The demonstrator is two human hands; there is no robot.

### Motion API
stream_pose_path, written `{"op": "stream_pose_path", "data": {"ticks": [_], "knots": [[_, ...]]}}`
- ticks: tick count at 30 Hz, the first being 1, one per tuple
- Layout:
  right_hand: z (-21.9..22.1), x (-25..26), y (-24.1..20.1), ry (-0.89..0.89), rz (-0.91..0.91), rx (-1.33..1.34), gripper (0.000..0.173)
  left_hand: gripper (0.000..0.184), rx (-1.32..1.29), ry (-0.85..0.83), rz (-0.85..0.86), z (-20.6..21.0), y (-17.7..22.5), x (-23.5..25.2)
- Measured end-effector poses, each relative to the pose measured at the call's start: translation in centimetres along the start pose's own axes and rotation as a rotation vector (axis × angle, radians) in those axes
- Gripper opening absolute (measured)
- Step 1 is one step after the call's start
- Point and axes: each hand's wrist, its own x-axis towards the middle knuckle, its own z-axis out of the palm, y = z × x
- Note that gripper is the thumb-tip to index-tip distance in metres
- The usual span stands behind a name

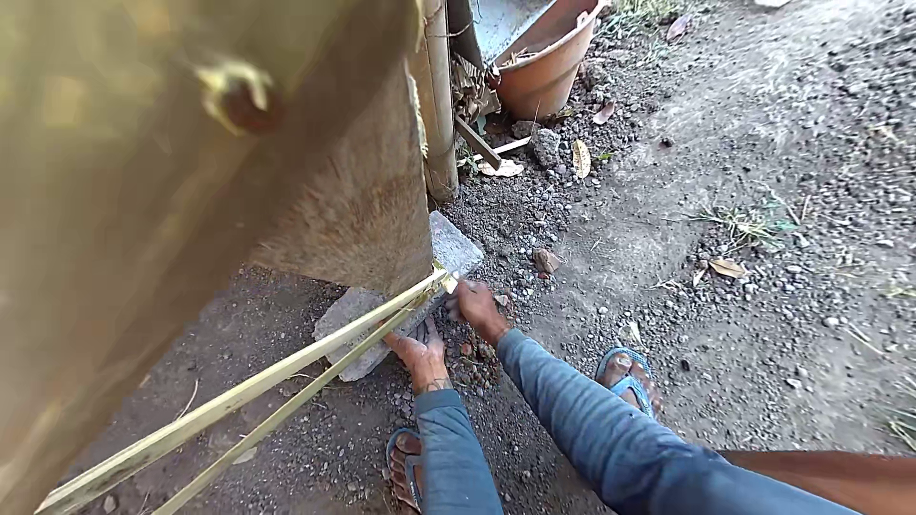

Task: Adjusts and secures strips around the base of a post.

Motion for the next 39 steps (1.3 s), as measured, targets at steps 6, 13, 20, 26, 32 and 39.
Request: {"op": "stream_pose_path", "data": {"ticks": [6,13,20,26,32,39], "knots": [[0.5,0.7,-0.9,-0.147,0.173,0.159,0.067,0.074,-0.048,-0.002,-0.026,-0.5,0.1,0.4],[1.1,0.9,-0.3,-0.132,0.139,0.268,0.060,0.056,0.655,-0.045,0.291,-4.8,-2.4,-2.3],[0.9,0.8,-0.2,-0.129,0.114,0.281,0.054,0.047,2.042,-0.938,1.119,-9.8,-7.1,-0.9],[0.6,0.7,-0.2,-0.131,0.114,0.288,0.055,0.046,2.256,-1.343,1.381,-9.9,-2.2,4.3],[0.5,0.7,-0.2,-0.126,0.123,0.298,0.053,0.050,2.519,-1.270,1.268,-10.9,4.2,6.8],[0.5,0.7,-0.5,-0.125,0.121,0.297,0.053,0.078,2.484,-1.111,1.085,-15.3,2.4,4.6]]}}
